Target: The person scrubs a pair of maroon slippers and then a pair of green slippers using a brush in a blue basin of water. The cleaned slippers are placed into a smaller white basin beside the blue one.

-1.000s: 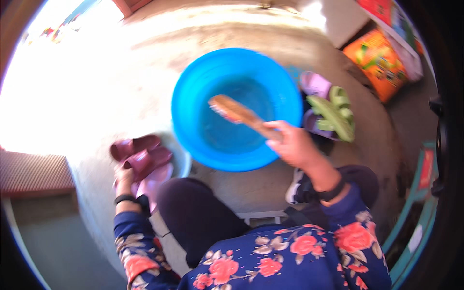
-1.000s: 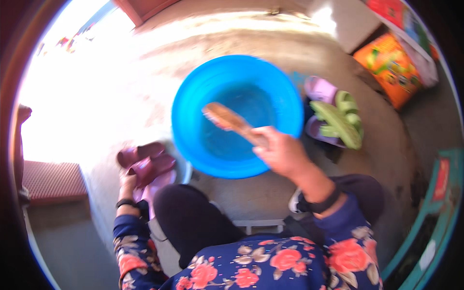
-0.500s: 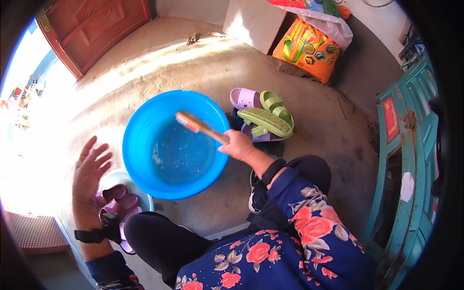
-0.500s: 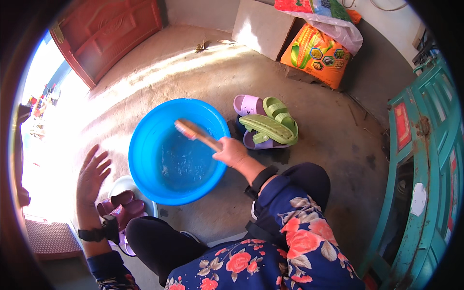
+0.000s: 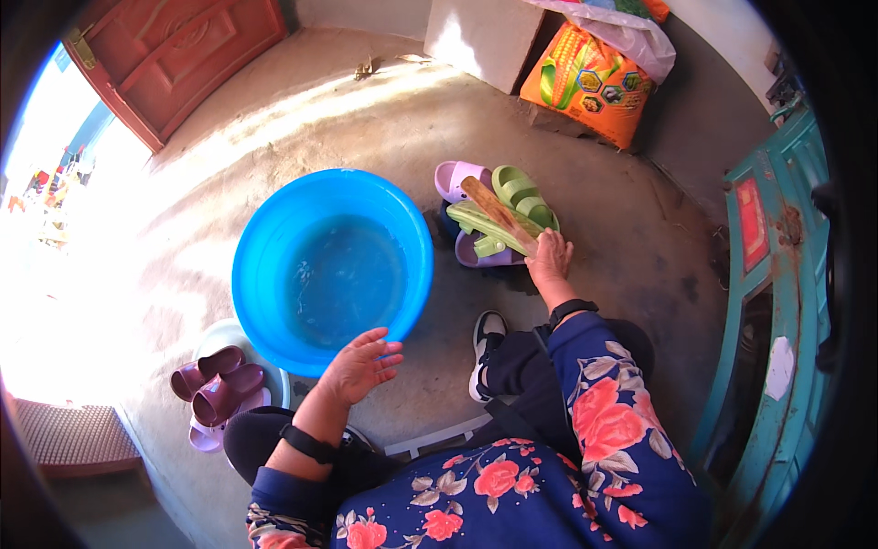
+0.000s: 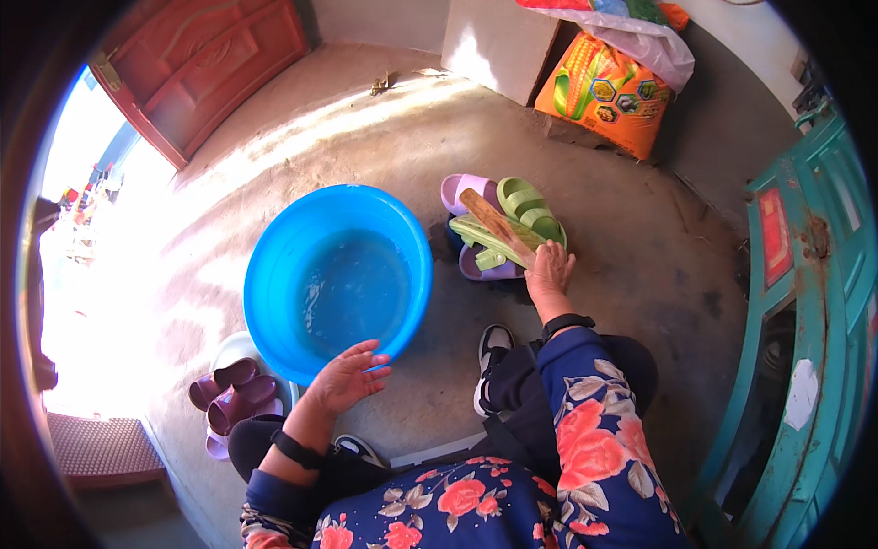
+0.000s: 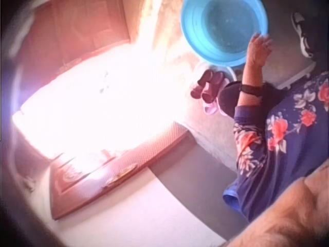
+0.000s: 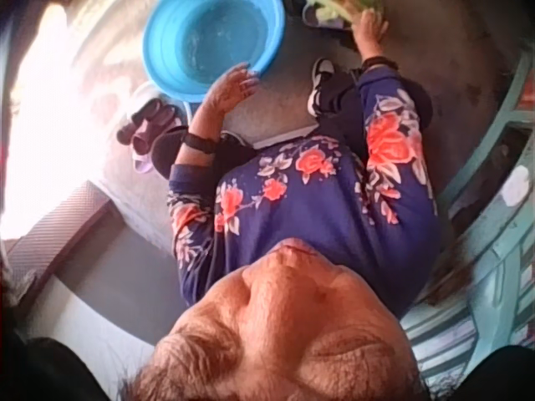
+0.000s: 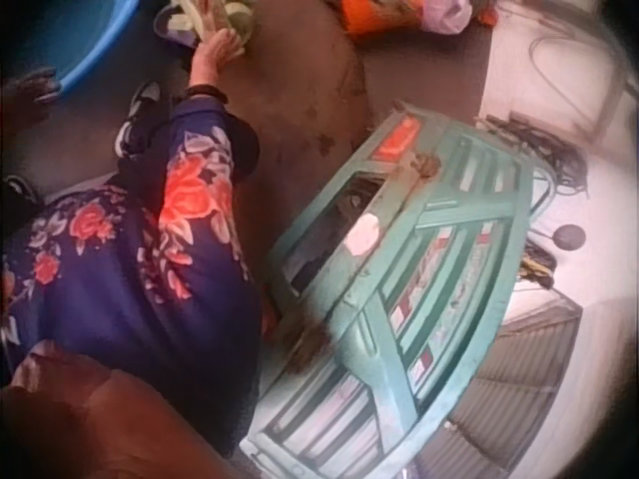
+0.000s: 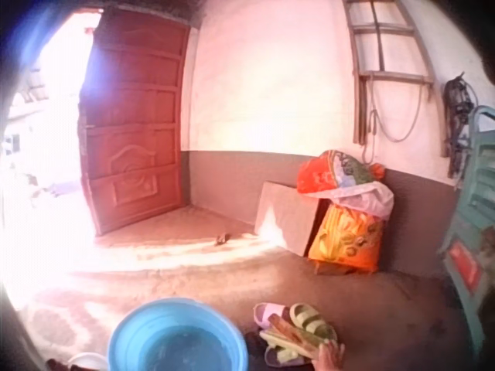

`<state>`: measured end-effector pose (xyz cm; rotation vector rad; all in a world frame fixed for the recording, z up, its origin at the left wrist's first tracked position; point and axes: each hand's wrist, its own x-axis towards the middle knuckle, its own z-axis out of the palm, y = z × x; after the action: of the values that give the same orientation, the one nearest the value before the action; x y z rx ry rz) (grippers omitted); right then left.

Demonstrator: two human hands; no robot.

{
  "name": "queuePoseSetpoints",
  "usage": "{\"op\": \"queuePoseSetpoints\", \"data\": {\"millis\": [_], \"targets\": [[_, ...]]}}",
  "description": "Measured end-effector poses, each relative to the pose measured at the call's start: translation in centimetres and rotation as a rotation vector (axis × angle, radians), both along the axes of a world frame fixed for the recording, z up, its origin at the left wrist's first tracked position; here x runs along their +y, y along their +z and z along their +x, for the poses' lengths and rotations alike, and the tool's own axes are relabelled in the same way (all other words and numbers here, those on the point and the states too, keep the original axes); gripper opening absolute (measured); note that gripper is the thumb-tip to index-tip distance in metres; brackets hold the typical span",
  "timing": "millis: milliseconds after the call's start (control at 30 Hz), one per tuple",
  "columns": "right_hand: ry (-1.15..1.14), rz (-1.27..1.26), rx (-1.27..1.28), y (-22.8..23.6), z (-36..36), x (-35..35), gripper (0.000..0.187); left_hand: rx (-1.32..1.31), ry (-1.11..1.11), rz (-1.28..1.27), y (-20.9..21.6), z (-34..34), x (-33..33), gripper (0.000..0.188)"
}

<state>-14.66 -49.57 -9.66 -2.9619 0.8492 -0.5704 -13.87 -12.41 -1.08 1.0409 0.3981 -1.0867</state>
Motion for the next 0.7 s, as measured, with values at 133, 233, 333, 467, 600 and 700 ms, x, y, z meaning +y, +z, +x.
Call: {"op": "queuePoseSetpoints", "data": {"millis": [133,233,333,467,600,700], "targets": [[0.010,0.064,0.045,-0.6,0.5,-0.3,0.041,0.001,0.010,-0.050,-1.5,-0.5,0.3,0.034],[0.073,0.060,-0.025,-0.4,0.5,-0.5,0.038,0.015,0.077,-0.004,-2.3,-0.1,0.9,0.033],[0.160,0.056,-0.088,0.1,0.4,-0.2,0.037,-0.001,0.136,-0.021,-3.1,0.4,1.2,0.032],[0.249,-0.026,-0.219,1.1,0.9,0.4,0.033,-0.047,0.145,0.031,-3.7,0.5,1.2,0.033],[0.206,0.096,-0.287,2.4,1.6,1.4,0.032,-0.065,0.130,0.080,-4.3,0.5,1.1,0.034],[0.149,0.167,-0.312,3.6,1.8,2.1,0.031,-0.080,0.146,0.104,-4.7,0.5,1.5,0.034]]}}
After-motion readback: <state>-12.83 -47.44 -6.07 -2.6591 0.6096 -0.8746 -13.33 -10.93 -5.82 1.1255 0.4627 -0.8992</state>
